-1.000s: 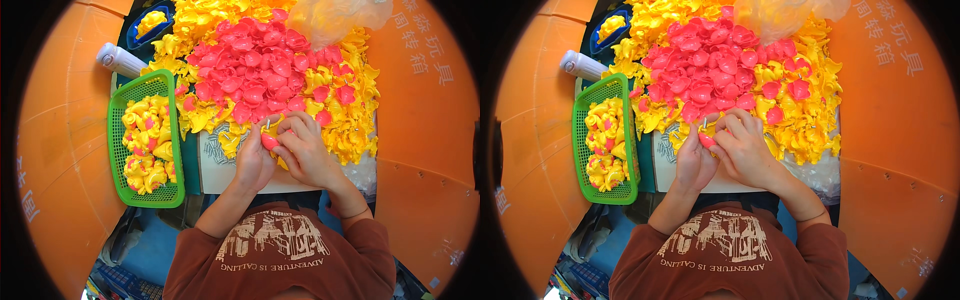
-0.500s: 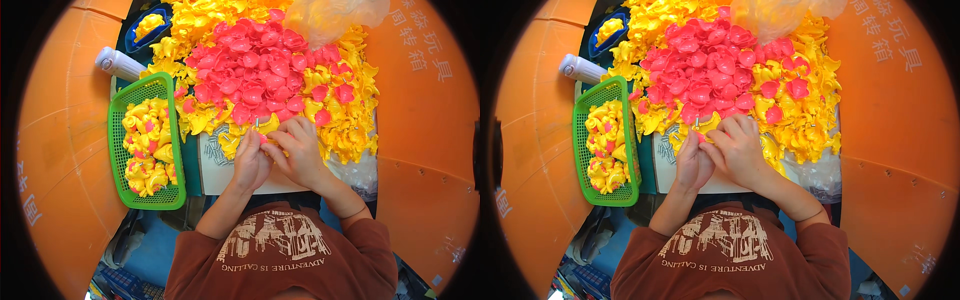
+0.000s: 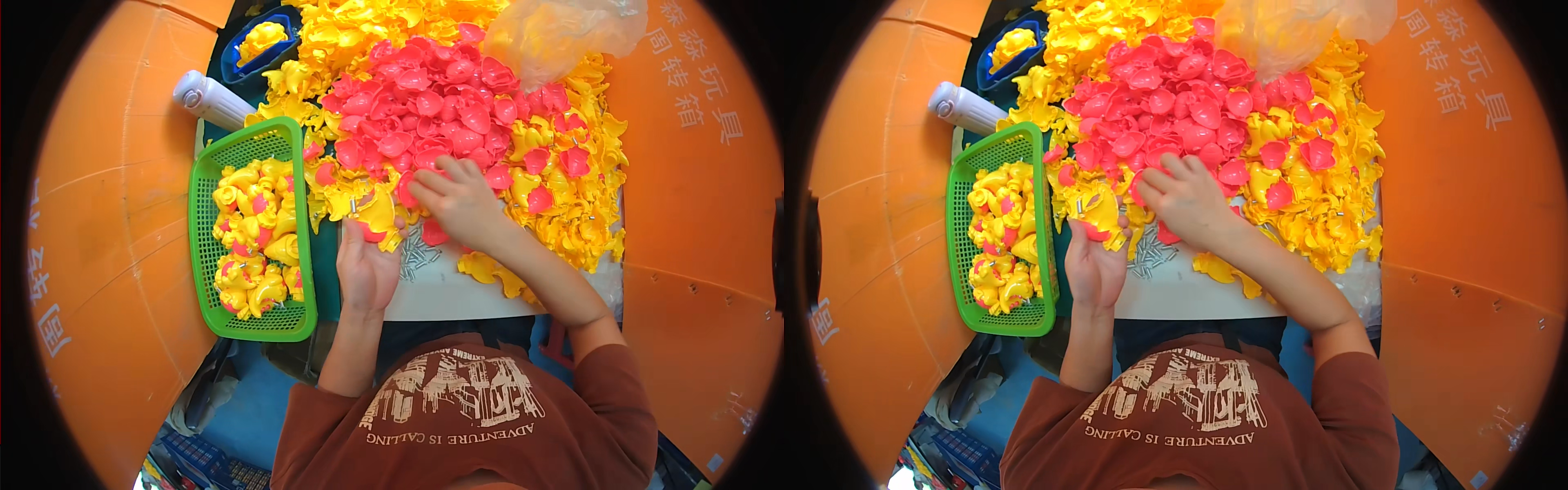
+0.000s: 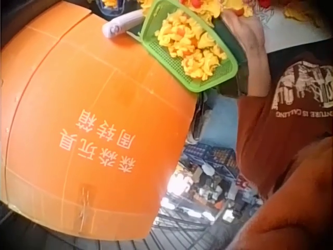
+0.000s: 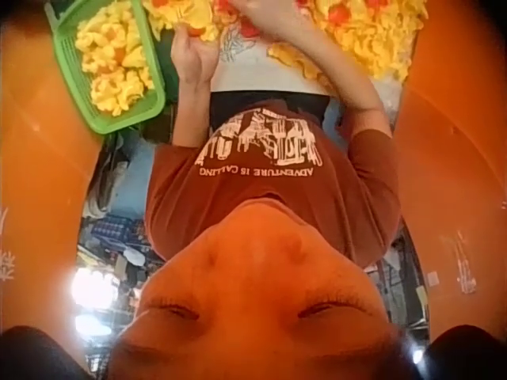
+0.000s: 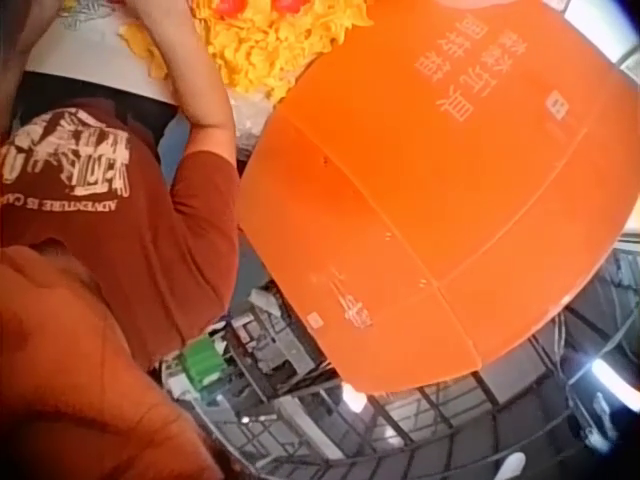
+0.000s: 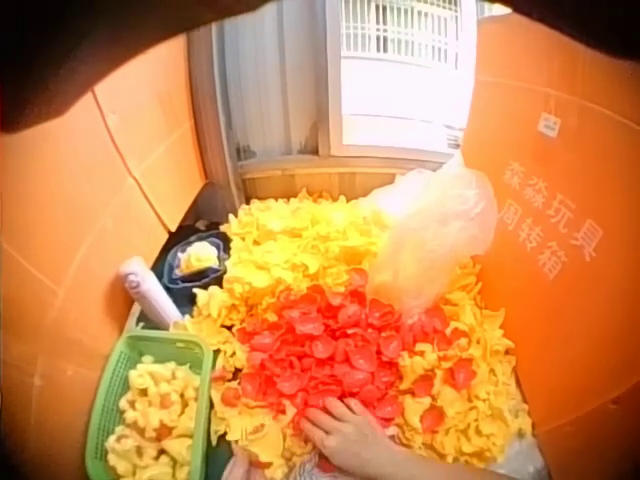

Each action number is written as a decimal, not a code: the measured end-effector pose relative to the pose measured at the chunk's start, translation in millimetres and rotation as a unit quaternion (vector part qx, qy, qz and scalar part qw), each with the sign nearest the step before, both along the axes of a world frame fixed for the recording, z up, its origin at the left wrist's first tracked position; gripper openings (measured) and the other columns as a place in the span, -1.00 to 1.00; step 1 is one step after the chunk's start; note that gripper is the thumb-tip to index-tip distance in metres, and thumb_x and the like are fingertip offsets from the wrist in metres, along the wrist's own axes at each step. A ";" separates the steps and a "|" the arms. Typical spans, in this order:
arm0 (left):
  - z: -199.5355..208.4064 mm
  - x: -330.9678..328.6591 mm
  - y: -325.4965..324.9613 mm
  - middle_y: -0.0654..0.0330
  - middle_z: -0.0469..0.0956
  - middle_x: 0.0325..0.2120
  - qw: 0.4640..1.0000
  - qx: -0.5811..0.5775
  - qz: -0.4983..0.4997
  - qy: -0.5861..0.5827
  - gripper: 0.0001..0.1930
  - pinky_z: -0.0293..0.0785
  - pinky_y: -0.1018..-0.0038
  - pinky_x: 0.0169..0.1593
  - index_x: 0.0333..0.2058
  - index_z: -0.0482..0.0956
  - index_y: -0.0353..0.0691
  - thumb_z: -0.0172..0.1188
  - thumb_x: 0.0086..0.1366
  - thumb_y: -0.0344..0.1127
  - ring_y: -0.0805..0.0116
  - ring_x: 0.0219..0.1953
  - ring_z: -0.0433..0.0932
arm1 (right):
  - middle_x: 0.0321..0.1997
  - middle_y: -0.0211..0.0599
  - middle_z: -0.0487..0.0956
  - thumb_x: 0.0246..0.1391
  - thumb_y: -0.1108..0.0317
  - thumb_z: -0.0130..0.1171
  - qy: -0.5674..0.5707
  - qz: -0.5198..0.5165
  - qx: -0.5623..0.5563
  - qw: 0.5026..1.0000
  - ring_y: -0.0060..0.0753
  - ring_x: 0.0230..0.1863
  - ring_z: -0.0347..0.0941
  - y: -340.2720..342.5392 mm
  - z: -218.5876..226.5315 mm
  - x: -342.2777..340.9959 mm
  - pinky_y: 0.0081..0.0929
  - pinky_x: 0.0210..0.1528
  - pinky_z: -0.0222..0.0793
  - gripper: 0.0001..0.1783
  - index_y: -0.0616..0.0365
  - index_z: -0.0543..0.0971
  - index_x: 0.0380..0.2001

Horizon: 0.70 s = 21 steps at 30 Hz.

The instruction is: Assembling small yellow rubber duck toys by manually attaching pink plastic components.

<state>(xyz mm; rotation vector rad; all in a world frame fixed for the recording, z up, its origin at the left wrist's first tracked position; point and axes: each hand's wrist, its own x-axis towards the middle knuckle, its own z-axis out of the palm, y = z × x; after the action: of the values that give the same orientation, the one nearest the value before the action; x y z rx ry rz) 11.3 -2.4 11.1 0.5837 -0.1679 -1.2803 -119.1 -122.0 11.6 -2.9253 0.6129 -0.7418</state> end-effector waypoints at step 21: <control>7.7 -2.1 -1.1 0.03 0.43 -0.16 0.994 0.001 -0.090 0.058 -0.57 0.42 0.38 -0.20 0.02 0.24 -0.30 -0.29 0.39 -0.08 0.23 -0.24 0.46 | -0.53 -0.35 0.46 -0.31 0.47 0.22 -0.079 0.001 0.129 0.988 -0.32 -0.33 0.35 -9.6 5.4 0.1 -0.41 -0.32 0.25 -0.87 0.15 0.48 -0.59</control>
<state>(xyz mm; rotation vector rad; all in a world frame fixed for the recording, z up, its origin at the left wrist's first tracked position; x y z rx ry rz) 9.3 -3.4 18.8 0.5038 -0.1246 -1.4859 -119.0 -131.6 16.9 -2.6029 0.6380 -0.8161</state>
